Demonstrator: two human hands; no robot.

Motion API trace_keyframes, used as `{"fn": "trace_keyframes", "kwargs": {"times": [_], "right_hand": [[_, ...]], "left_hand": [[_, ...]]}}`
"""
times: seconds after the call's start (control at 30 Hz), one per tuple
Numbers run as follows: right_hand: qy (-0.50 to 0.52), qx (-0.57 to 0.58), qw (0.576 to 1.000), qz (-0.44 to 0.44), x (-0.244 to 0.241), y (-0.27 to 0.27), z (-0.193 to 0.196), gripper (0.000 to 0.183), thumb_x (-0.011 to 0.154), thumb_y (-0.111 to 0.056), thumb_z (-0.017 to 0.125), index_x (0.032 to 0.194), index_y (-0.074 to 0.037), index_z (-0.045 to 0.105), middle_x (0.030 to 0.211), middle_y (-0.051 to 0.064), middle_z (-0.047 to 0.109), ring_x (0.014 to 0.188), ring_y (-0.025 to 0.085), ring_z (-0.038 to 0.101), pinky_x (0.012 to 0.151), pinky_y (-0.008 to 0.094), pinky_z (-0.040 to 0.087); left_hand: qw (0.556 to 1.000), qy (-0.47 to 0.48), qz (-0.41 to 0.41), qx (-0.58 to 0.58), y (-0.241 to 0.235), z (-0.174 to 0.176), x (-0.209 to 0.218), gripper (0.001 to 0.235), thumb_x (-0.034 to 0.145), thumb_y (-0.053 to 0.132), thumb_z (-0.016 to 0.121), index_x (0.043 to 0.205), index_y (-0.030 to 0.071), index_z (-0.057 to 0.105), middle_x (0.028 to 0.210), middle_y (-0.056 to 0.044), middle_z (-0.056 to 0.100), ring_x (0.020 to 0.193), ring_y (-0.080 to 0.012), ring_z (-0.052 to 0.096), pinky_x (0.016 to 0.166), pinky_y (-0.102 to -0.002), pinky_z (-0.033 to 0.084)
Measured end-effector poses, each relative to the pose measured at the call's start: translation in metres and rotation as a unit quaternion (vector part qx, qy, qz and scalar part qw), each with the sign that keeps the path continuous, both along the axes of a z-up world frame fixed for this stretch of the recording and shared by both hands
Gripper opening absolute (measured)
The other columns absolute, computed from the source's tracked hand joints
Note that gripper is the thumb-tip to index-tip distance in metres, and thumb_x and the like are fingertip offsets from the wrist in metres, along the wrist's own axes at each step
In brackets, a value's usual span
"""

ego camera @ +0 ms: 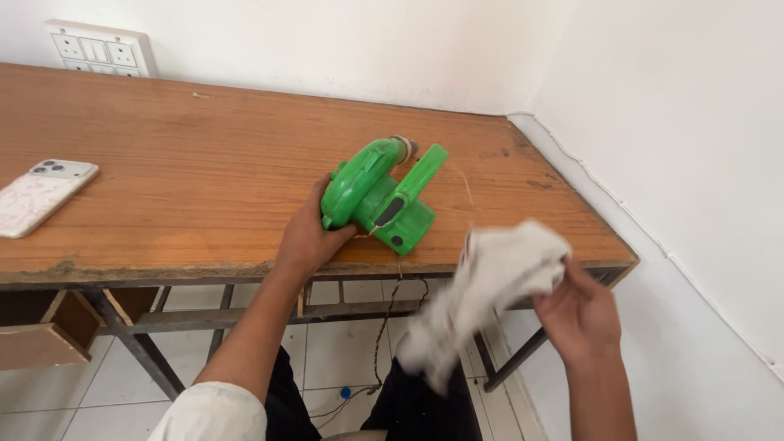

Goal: The person wipes a green handheld leaf blower with a white cloth on a wooden table. They clean the body, handle, and nozzle of the device, turning it over to wipe different sides.

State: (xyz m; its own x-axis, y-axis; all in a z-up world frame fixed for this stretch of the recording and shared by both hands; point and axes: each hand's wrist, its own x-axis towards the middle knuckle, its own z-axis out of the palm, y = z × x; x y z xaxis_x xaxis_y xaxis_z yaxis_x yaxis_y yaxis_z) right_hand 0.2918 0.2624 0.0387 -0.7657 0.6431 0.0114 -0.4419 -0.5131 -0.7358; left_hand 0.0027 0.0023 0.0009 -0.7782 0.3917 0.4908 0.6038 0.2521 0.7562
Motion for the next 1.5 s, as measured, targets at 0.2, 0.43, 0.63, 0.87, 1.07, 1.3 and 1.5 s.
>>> {"fn": "trace_keyframes", "kwargs": {"times": [0.2,0.43,0.63,0.87,1.07,1.3,1.5], "right_hand": [[0.226,0.137,0.959,0.1,-0.078,-0.03,0.063,0.024,0.108,-0.011,0.052,0.128,-0.001,0.059,0.133,0.014,0.063,0.126,0.026,0.061,0.12,0.045,0.043],[0.054,0.71,0.701,-0.04,-0.148,-0.064,0.063,0.039,0.103,-0.017,0.041,0.135,-0.01,0.062,0.141,0.014,0.062,0.133,0.032,0.054,0.113,0.047,0.036],[0.053,0.552,0.83,-0.058,-0.199,-0.056,0.019,0.047,0.109,-0.038,0.035,0.147,-0.016,0.054,0.148,0.011,0.057,0.132,0.027,0.054,0.115,0.043,0.044],[0.025,0.45,0.882,-0.141,-0.172,-0.091,0.01,0.052,0.107,-0.038,0.043,0.151,-0.012,0.046,0.151,0.01,0.051,0.127,0.02,0.055,0.1,0.035,0.05],[-0.058,0.485,0.851,-0.194,-0.147,-0.108,-0.039,0.046,0.114,-0.03,0.041,0.142,0.0,0.062,0.12,0.023,0.062,0.102,0.025,0.054,0.091,0.035,0.046],[-0.03,0.454,0.889,-0.049,-0.17,-0.067,-0.021,0.046,0.111,-0.03,0.04,0.131,0.005,0.064,0.108,0.023,0.061,0.099,0.028,0.052,0.092,0.04,0.043],[0.088,0.682,0.717,-0.119,-0.161,-0.067,-0.029,0.03,0.105,-0.024,0.065,0.121,0.0,0.069,0.127,0.018,0.071,0.134,0.027,0.058,0.114,0.038,0.042]], "left_hand": [[1.0,-0.013,0.003,-0.021,-0.002,0.009,0.007,0.099,0.069,0.025,0.086,0.155,0.019,0.036,0.125,-0.022,0.068,0.116,-0.0426,0.065,0.095,-0.05,0.052],[1.0,0.011,-0.01,0.018,0.001,-0.001,-0.005,0.097,0.068,0.024,0.086,0.152,0.018,0.038,0.129,-0.022,0.067,0.117,-0.0428,0.065,0.094,-0.049,0.053],[1.0,-0.011,-0.008,0.004,-0.001,-0.002,0.0,0.099,0.07,0.023,0.085,0.155,0.018,0.034,0.127,-0.023,0.067,0.117,-0.0433,0.064,0.094,-0.049,0.053],[0.998,-0.006,-0.03,0.047,-0.002,-0.001,-0.001,0.094,0.068,0.02,0.086,0.15,0.017,0.041,0.127,-0.022,0.068,0.119,-0.0403,0.065,0.095,-0.047,0.053],[0.999,-0.029,-0.016,0.023,-0.002,0.003,0.001,0.097,0.068,0.02,0.086,0.153,0.018,0.039,0.126,-0.021,0.069,0.118,-0.0388,0.066,0.096,-0.046,0.053],[1.0,-0.015,-0.009,0.014,0.002,-0.003,-0.01,0.098,0.067,0.02,0.087,0.152,0.017,0.039,0.125,-0.023,0.068,0.118,-0.0406,0.065,0.094,-0.047,0.053],[0.999,-0.003,-0.024,0.039,0.001,-0.007,-0.011,0.098,0.065,0.023,0.088,0.151,0.017,0.04,0.125,-0.023,0.07,0.117,-0.0391,0.068,0.094,-0.046,0.054]]}}
